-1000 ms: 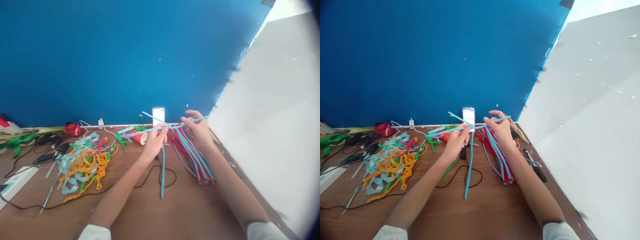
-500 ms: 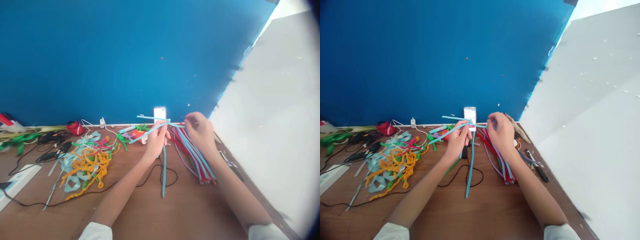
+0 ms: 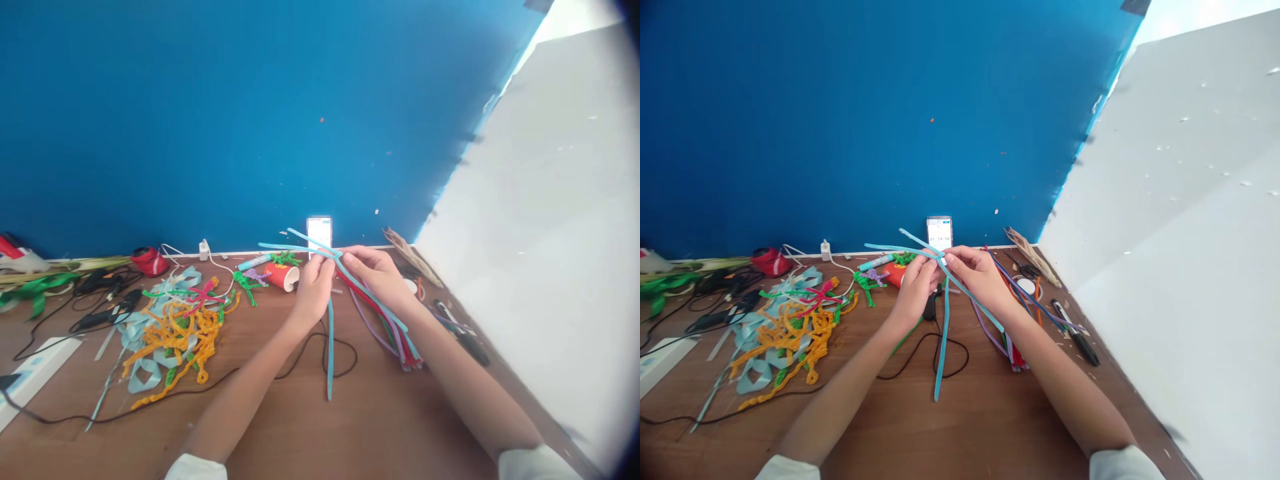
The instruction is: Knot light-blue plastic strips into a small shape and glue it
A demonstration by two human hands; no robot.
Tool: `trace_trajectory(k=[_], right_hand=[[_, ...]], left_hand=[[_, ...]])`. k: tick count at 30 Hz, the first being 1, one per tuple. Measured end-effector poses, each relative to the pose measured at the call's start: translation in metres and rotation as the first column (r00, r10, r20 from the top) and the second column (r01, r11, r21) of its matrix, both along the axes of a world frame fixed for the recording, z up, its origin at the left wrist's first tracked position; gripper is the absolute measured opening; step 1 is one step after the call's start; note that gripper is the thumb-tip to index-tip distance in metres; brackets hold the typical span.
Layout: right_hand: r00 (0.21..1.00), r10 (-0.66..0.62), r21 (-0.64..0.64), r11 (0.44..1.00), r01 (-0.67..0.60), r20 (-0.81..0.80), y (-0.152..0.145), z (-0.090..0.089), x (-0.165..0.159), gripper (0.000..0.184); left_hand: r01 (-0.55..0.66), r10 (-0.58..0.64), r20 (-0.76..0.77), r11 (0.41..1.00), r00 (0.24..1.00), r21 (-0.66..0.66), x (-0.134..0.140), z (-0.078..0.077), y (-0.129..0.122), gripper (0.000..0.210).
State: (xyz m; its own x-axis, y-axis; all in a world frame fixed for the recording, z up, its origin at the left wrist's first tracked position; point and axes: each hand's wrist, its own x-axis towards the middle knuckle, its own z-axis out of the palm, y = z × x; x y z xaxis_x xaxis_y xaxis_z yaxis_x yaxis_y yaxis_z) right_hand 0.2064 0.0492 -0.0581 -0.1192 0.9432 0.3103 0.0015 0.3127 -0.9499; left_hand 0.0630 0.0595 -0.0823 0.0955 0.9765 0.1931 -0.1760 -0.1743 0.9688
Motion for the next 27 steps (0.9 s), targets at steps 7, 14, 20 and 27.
trace_trajectory(k=[7, 14, 20, 27], right_hand=[[0.957, 0.088, -0.213, 0.966, -0.150, -0.276, 0.002, -0.010, -0.004, 0.025], [0.915, 0.109, -0.233, 0.949, -0.212, -0.388, 0.002, -0.012, -0.007, 0.027], [0.883, 0.163, -0.316, 0.892, -0.323, -0.441, 0.003, -0.007, -0.003, 0.032], [0.863, 0.227, -0.378, 0.827, -0.416, -0.452, 0.008, -0.011, 0.005, 0.028]], left_hand=[[0.034, -0.032, -0.044, 0.998, 0.999, 0.046, -0.003, 0.001, -0.005, 0.027], [0.008, -0.003, -0.075, 0.997, 0.997, 0.071, -0.001, 0.002, -0.008, 0.027], [0.017, 0.003, -0.137, 0.989, 0.991, 0.144, 0.002, 0.005, -0.011, 0.025], [0.052, -0.038, -0.116, 0.991, 0.992, 0.121, 0.002, 0.003, -0.007, 0.027]])
